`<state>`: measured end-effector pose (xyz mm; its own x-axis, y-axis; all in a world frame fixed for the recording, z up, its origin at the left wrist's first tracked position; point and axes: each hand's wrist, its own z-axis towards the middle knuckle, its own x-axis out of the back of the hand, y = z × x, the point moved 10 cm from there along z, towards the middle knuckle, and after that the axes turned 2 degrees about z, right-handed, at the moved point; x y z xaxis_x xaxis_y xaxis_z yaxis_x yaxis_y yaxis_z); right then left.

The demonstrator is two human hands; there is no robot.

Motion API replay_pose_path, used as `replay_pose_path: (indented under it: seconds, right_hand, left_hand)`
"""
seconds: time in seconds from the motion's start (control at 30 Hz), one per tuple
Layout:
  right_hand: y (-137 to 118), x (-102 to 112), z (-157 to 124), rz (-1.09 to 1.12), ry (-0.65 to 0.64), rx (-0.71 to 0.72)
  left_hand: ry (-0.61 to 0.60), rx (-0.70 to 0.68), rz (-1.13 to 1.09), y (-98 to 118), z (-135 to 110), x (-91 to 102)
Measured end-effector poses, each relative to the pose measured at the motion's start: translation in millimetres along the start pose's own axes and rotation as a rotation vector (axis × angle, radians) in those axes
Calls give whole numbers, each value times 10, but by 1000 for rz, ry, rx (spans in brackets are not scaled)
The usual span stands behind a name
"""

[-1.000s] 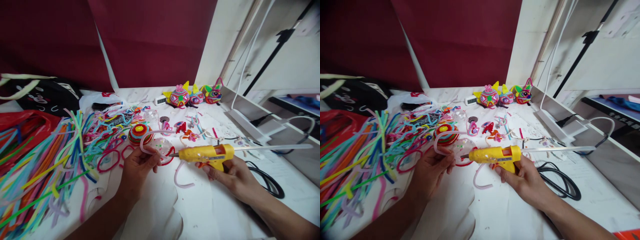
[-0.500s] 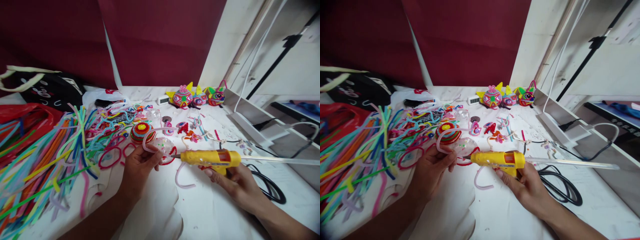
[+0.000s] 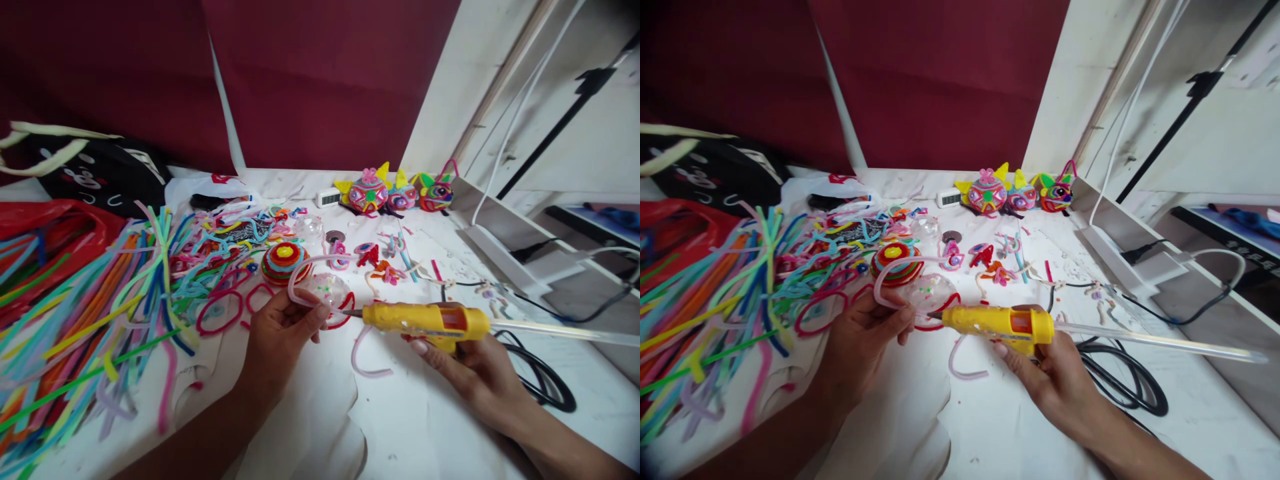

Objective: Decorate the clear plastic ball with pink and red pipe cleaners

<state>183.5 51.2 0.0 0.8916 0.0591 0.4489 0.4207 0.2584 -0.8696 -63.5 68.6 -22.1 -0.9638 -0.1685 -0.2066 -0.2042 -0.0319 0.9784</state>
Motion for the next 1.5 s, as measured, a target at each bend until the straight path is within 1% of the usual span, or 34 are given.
replay_pose_path:
  seconds: [0.13,0.27,0.4,0.6,0.8,1.0,1.2,1.5]
  right_hand:
    - [52,-4,-18,-2,0,-3]
    - [61,-10,-33,17,-5,-5]
    - [56,9,-33,-16,-4,-15]
    - [5,15,-27,-59,-10,33]
    - [9,27,-35,-117,22,63]
    - [77,31,-50,-156,2,29]
    - [44,8,-38,-146,-29,48]
    - [98,27,-46,-160,-10,22]
  left_hand:
    - [-3,7,-2,-11,-9,-7]
    - [-16,6,-6,-14,-20,-15]
    - [-7,15,-6,-6,-23,-11]
    - [-4,21,-9,-8,-32,-15]
    - [3,17,-3,6,-25,-18]
    - [-10,16,-8,19,-37,-33]
    - [-9,15,-1,28,-46,-38]
    - [-12,12,6,10,-49,-25]
